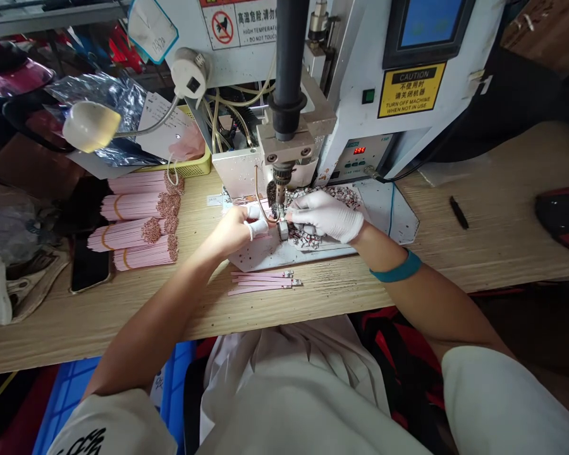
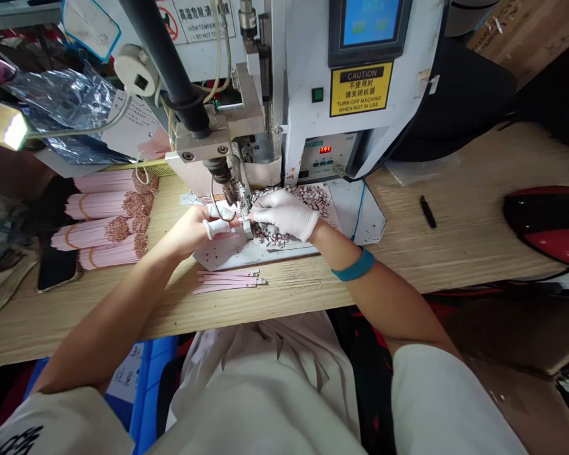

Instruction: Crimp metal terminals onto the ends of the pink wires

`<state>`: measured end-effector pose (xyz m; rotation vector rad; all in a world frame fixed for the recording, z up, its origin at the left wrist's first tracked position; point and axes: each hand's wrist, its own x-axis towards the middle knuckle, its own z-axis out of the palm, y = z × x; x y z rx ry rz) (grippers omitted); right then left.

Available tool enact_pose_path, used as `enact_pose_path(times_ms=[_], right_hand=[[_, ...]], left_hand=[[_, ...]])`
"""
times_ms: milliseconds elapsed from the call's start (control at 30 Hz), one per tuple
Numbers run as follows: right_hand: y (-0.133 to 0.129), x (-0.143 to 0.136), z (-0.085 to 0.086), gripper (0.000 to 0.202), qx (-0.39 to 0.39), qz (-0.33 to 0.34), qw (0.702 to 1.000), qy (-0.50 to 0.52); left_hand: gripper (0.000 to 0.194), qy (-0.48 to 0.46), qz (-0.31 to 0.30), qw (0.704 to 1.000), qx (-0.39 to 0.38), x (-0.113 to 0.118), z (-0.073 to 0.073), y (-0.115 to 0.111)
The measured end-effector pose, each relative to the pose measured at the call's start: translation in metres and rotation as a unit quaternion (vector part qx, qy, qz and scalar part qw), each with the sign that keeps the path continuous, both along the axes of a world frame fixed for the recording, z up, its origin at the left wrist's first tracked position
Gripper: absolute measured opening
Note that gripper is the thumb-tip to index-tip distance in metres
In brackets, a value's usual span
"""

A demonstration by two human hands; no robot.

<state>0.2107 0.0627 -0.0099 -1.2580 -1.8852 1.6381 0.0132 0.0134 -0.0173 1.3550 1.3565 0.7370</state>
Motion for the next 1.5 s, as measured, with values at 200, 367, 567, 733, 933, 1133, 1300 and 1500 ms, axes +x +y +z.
enact_pose_path(times_ms=[200, 367, 567, 733, 933, 1133, 1300, 1500], right_hand=[[0.002, -0.001, -0.001, 0.014, -0.058, -0.006, 0.998, 0.034], [0.002, -0.001, -0.002, 0.011, -0.070, -0.003, 0.997, 0.038], [0.002, 0.000, 0.003, 0.012, -0.067, 0.003, 0.997, 0.037], [0.002, -0.001, 0.002, 0.010, -0.064, -0.005, 0.997, 0.035], [0.002, 0.000, 0.002, 0.011, -0.070, -0.006, 0.997, 0.039], [0.001, -0.001, 0.004, 0.009, -0.055, 0.001, 0.998, 0.024], [0.002, 0.004, 0.005, 0.012, -0.041, 0.012, 0.999, 0.007], [0.014, 0.029, 0.018, 0.013, 0.229, 0.018, 0.967, -0.112]], left_hand=[[0.020, -0.001, -0.015, 1.000, 0.022, -0.007, -0.010, 0.007], [0.022, 0.021, -0.010, 0.999, 0.030, -0.010, -0.015, 0.010], [0.020, 0.003, -0.032, 0.999, 0.033, -0.011, -0.014, 0.010], [0.021, -0.005, -0.022, 1.000, 0.015, -0.010, -0.012, 0.009], [0.020, -0.024, -0.030, 0.999, 0.016, -0.012, -0.013, 0.011], [0.017, -0.032, -0.034, 0.999, 0.028, -0.012, -0.015, 0.011], [0.019, -0.034, -0.021, 0.999, 0.020, -0.010, -0.007, 0.009], [0.022, 0.092, -0.092, 0.990, 0.047, -0.013, 0.019, -0.011]])
